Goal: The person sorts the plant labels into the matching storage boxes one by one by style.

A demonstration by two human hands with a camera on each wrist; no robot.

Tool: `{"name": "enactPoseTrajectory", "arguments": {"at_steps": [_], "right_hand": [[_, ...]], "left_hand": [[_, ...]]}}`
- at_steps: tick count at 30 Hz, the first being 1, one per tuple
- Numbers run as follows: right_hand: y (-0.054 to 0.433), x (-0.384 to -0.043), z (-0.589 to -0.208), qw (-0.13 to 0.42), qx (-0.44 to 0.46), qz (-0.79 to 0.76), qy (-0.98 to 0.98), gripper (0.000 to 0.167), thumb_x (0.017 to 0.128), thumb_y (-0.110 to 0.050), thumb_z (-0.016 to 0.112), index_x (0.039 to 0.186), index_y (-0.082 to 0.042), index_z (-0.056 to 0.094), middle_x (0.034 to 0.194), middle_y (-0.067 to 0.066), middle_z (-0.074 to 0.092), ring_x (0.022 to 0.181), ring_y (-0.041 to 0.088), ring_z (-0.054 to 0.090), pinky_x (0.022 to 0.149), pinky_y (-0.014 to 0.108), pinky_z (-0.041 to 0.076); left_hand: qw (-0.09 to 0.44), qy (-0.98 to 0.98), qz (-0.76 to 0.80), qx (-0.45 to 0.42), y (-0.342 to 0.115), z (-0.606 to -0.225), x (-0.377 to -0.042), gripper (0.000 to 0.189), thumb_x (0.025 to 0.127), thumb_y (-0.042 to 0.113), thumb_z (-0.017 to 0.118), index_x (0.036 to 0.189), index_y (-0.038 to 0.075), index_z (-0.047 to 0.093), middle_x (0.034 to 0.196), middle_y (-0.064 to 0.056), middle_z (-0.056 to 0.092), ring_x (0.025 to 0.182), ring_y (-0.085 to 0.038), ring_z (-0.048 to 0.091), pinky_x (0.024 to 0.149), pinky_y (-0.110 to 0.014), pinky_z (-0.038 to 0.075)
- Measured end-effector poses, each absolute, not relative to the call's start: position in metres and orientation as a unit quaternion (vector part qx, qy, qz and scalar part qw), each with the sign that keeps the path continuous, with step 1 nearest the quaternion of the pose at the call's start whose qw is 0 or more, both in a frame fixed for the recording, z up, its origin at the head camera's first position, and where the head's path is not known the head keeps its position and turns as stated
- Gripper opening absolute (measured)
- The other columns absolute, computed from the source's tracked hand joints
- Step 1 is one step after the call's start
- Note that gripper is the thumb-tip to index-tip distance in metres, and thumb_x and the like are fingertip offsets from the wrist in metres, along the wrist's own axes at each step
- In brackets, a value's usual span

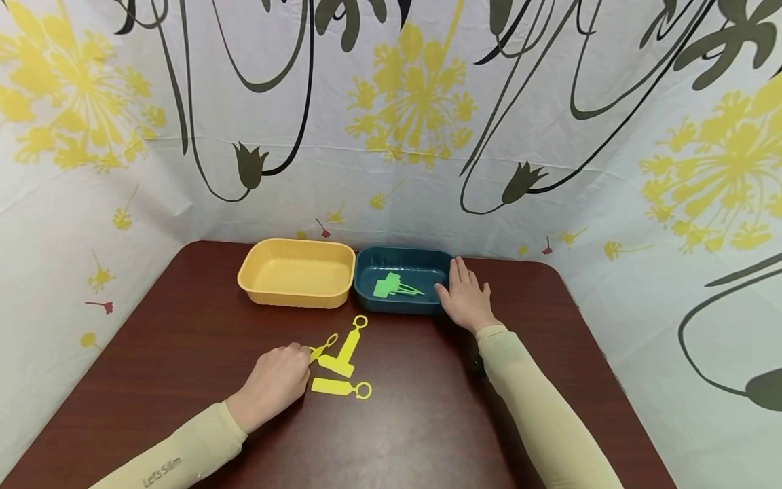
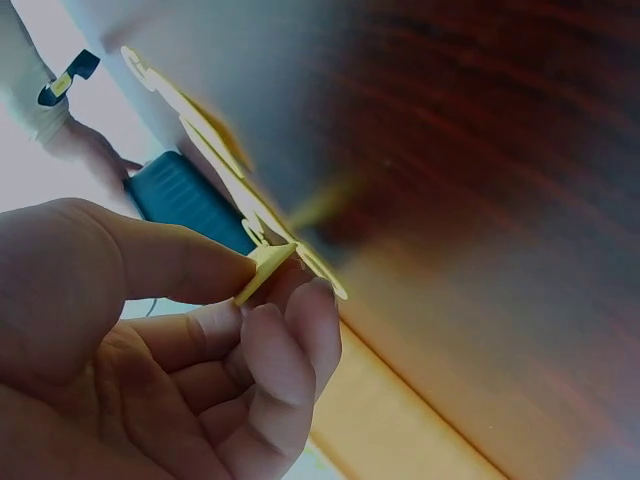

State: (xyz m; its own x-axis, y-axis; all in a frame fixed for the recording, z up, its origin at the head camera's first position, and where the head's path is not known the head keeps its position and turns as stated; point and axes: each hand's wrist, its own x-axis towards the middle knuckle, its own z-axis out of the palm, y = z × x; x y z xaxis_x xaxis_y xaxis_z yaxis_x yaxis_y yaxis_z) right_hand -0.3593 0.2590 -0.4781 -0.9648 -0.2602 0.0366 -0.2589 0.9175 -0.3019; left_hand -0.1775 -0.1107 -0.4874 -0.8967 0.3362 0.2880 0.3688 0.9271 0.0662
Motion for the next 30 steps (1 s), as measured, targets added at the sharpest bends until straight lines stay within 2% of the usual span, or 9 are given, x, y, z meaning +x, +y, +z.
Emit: {"name": "enactPoseTrajectory", "arguments": {"at_steps": [9, 16, 27, 30], "right_hand": [[0.259, -0.359, -0.477, 0.009, -0.132, -0.155, 0.979, 0.079, 0.107, -0.054, 0.032, 0.162, -0.007, -0.001, 0.168, 0.013, -0.005, 0.15, 0.047, 0.009, 0.11, 0.074, 0.006], [0.259, -0.358, -0.477, 0.009, -0.132, -0.158, 0.979, 0.079, 0.107, -0.054, 0.032, 0.162, -0.007, 0.0, 0.168, 0.013, -0.005, 0.15, 0.046, 0.01, 0.11, 0.075, 0.005], [0.259, -0.357, -0.476, 0.002, -0.134, -0.155, 0.979, 0.079, 0.107, -0.054, 0.032, 0.162, -0.007, 0.0, 0.168, 0.014, -0.002, 0.15, 0.045, 0.009, 0.11, 0.074, 0.006], [0.258, -0.357, -0.477, 0.005, -0.134, -0.157, 0.978, 0.079, 0.107, -0.054, 0.031, 0.162, -0.007, -0.001, 0.168, 0.014, -0.004, 0.15, 0.045, 0.009, 0.11, 0.074, 0.005]], "left_hand": [[0.126, -0.973, -0.071, -0.181, -0.111, -0.478, -0.178, 0.021, 0.075, -0.001, 0.068, 0.065, 0.01, 0.053, 0.061, -0.002, 0.042, 0.05, -0.015, 0.04, 0.04, -0.031, 0.038], [0.14, -0.971, -0.065, -0.183, -0.115, -0.466, -0.181, 0.024, 0.071, -0.004, 0.068, 0.065, 0.011, 0.05, 0.061, -0.001, 0.04, 0.048, -0.014, 0.038, 0.039, -0.029, 0.035], [0.172, -0.967, -0.05, -0.181, -0.122, -0.451, -0.195, 0.018, 0.071, -0.002, 0.074, 0.08, 0.007, 0.061, 0.068, -0.003, 0.045, 0.051, -0.015, 0.041, 0.039, -0.029, 0.034], [0.179, -0.966, -0.052, -0.181, -0.124, -0.448, -0.199, 0.015, 0.074, -0.003, 0.073, 0.081, 0.006, 0.062, 0.069, -0.004, 0.047, 0.051, -0.015, 0.041, 0.039, -0.029, 0.034]]}}
